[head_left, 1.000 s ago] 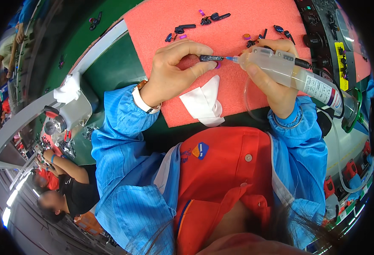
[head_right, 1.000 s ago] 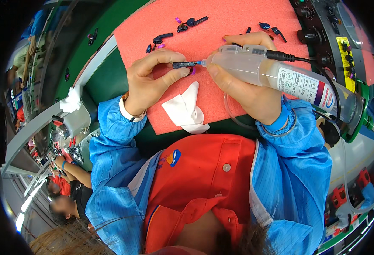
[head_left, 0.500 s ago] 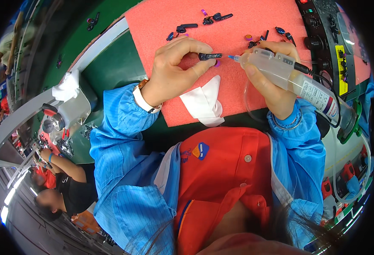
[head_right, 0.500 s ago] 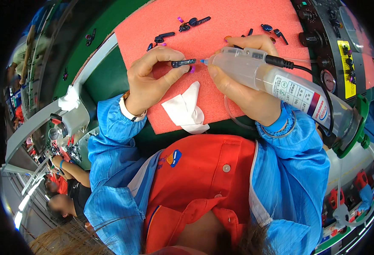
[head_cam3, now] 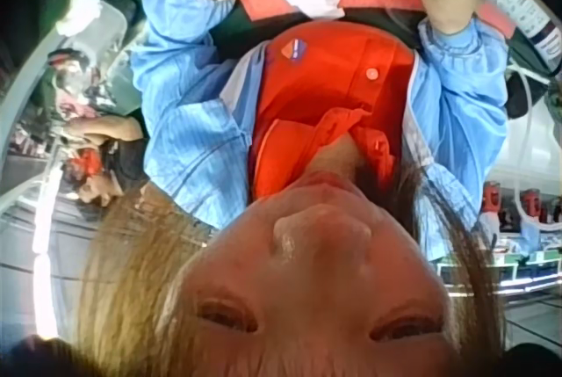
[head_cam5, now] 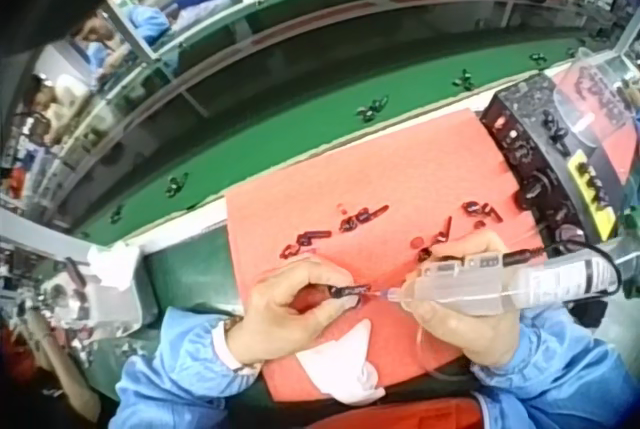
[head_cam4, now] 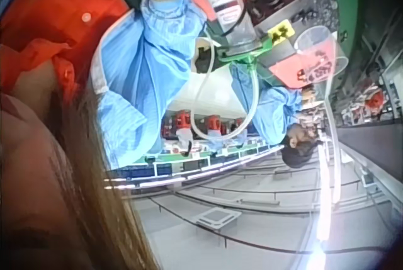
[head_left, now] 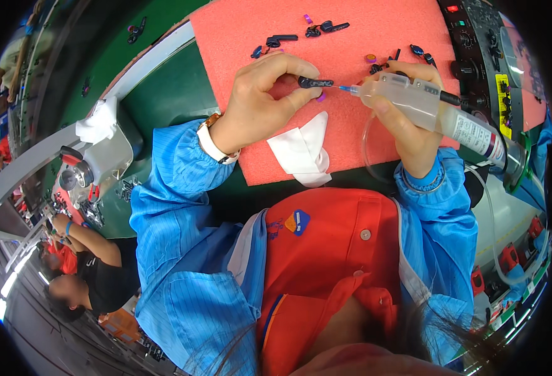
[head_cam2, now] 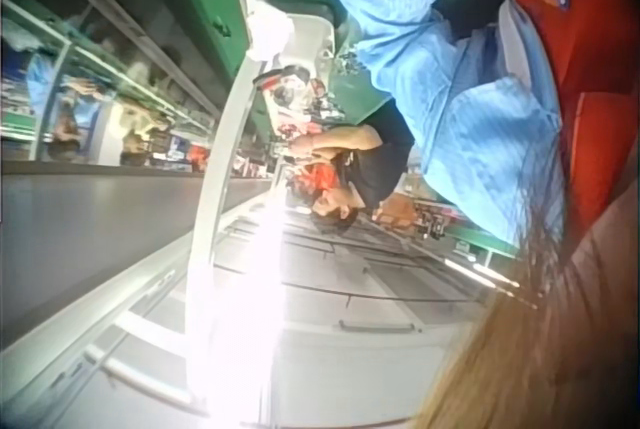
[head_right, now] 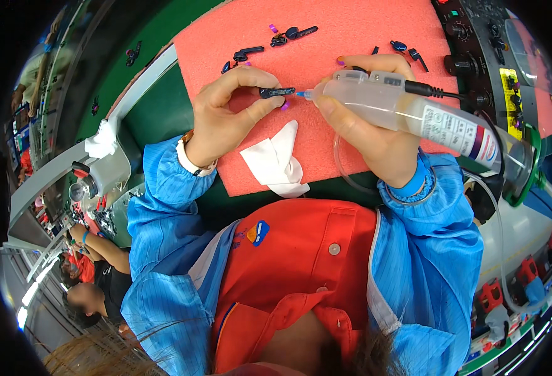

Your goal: Applying liquid sealant to electronic connectors using a precision dispenser tool on an assembly line.

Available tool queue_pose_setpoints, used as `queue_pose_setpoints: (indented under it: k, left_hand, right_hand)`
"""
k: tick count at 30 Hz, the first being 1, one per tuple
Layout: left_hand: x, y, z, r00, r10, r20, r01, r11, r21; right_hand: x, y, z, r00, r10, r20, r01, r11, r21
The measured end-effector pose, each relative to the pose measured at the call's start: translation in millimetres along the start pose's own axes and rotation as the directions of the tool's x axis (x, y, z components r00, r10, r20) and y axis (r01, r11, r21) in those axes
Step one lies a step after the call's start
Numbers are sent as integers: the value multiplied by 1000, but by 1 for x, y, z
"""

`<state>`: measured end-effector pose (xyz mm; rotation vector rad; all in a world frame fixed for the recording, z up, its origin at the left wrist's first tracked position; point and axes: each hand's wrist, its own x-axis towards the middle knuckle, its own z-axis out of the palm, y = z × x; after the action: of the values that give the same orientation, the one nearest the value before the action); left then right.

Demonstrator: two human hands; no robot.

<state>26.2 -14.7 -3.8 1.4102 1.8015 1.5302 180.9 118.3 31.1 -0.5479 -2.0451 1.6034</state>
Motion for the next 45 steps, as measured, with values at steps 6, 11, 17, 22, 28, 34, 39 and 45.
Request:
queue_pose_setpoints:
  k: [6, 11, 17, 22, 28, 34, 39, 45]
  left_hand:
    - [-1, 0, 0, 995, -94, 28, 97, 991, -93]
    - [0, -1, -2, 999, -18, 46, 21, 999, -49]
    - [0, -2, -2, 998, -8, 57, 13, 997, -74]
    - [0, -3, -2, 998, -7, 56, 12, 996, -85]
    - [0, -3, -3, 997, -15, 71, 21, 996, -83]
    - [0, -3, -3, 996, -39, 78, 47, 993, -105]
    - [-1, -2, -3, 995, -65, 78, 74, 990, -117]
    - [-2, -2, -4, 993, -87, 80, 98, 984, -146]
  right_hand:
    - [-1, 4, 3, 995, 85, 52, -93, 981, 168]
    - [1, 4, 5, 991, 96, 97, -110, 983, 149]
    - [2, 4, 6, 987, 106, 120, -122, 984, 132]
    - [2, 5, 6, 991, 68, 115, -83, 989, 123]
    - [2, 3, 4, 986, 103, 135, -121, 984, 132]
    - [2, 3, 6, 992, 109, 65, -119, 977, 178]
    - [3, 4, 5, 992, 98, 78, -112, 976, 188]
    - [2, 6, 5, 991, 103, 80, -119, 965, 233]
